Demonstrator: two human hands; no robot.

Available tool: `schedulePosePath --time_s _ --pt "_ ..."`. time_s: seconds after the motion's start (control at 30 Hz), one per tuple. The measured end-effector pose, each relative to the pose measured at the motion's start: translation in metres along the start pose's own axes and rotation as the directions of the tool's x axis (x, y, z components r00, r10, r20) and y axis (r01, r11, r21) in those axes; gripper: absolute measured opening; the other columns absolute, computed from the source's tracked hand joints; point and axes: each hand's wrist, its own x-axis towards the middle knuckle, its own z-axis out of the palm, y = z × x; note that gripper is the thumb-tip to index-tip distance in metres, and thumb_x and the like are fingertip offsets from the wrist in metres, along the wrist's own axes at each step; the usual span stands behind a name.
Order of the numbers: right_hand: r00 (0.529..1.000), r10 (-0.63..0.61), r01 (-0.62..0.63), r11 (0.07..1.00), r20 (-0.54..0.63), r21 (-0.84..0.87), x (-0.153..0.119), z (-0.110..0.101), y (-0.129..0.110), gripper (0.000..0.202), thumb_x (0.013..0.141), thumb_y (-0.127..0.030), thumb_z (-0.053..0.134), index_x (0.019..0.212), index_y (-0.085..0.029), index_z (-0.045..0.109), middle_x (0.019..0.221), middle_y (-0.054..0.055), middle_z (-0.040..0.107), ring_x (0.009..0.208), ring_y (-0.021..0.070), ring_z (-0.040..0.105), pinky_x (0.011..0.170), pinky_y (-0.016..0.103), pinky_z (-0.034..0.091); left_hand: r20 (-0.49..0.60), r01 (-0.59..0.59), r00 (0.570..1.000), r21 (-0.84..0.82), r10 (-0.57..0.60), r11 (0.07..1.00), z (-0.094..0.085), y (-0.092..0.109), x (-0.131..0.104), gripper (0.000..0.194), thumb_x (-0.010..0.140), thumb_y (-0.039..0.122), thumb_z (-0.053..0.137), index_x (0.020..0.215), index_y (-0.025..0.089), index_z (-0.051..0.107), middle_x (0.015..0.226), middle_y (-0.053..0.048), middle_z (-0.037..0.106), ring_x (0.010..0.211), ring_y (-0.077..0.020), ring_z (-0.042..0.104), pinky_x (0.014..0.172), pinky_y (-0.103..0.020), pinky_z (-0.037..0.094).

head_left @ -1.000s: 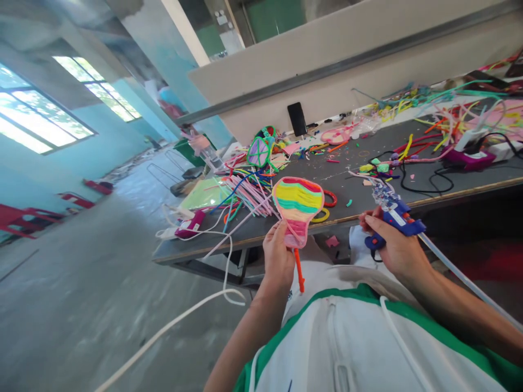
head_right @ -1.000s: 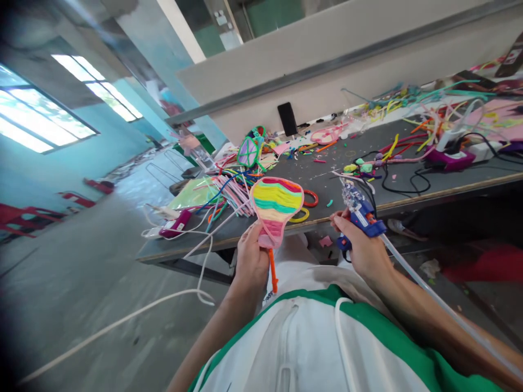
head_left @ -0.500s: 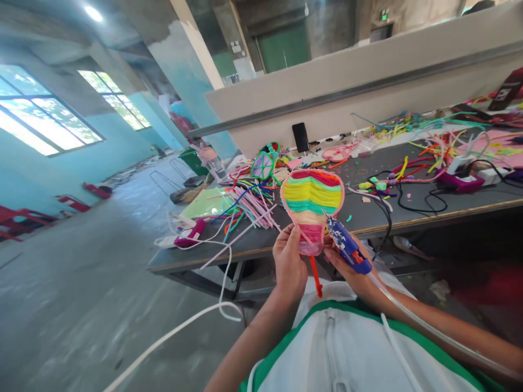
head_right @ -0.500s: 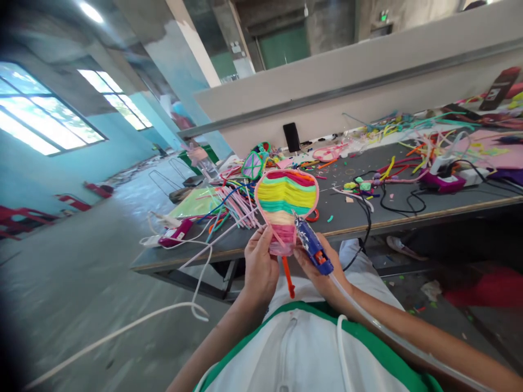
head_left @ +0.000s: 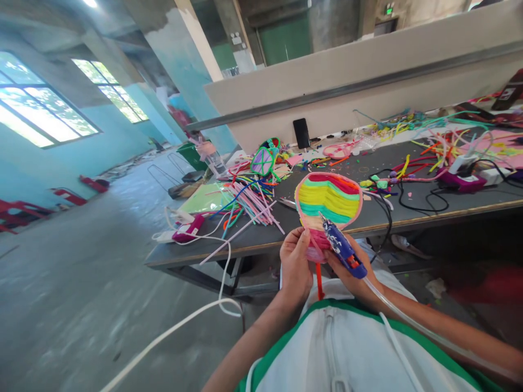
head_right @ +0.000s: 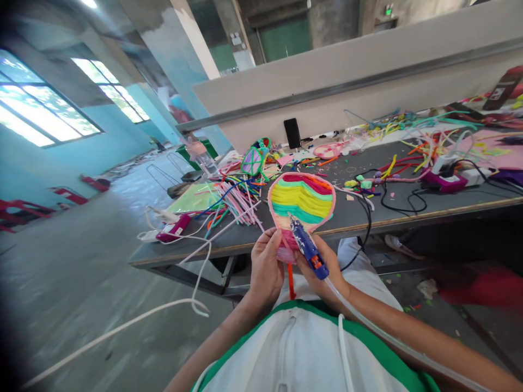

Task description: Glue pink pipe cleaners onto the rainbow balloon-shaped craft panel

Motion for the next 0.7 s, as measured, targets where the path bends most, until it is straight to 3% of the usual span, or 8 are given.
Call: schedulePosePath --time_s 0.33,0.7 --pt "0.999 -0.034 0.032 0.998 -0.036 -0.059 0.001 -0.003 0.002 0.014 0.08 -0.022 0.066 0.093 -0.022 0.062 0.083 0.0 0.068 0.069 0.0163 0.063 0.062 0.029 0.052 0.052 -0.07 0.996 0.07 0.067 0.995 -0.003 0.001 -0.011 0.02 0.079 0.031 0.075 0.091 0.018 0.067 0.085 -0.002 0.073 0.071 -0.0122 0.068 0.071 -0.024 0.055" --pt "0.996 -0.085 0.083 0.993 -0.013 -0.089 0.0 -0.004 0.0 0.011 0.081 -0.022 0.065 0.091 -0.021 0.06 0.086 0.002 0.069 0.071 0.0173 0.065 0.061 0.028 0.052 0.021 -0.026 0.999 0.044 0.025 0.999 -0.001 0.004 -0.011 0.023 0.074 0.027 0.079 0.09 0.017 0.067 0.083 -0.001 0.072 0.069 -0.0113 0.067 0.07 -0.023 0.054"
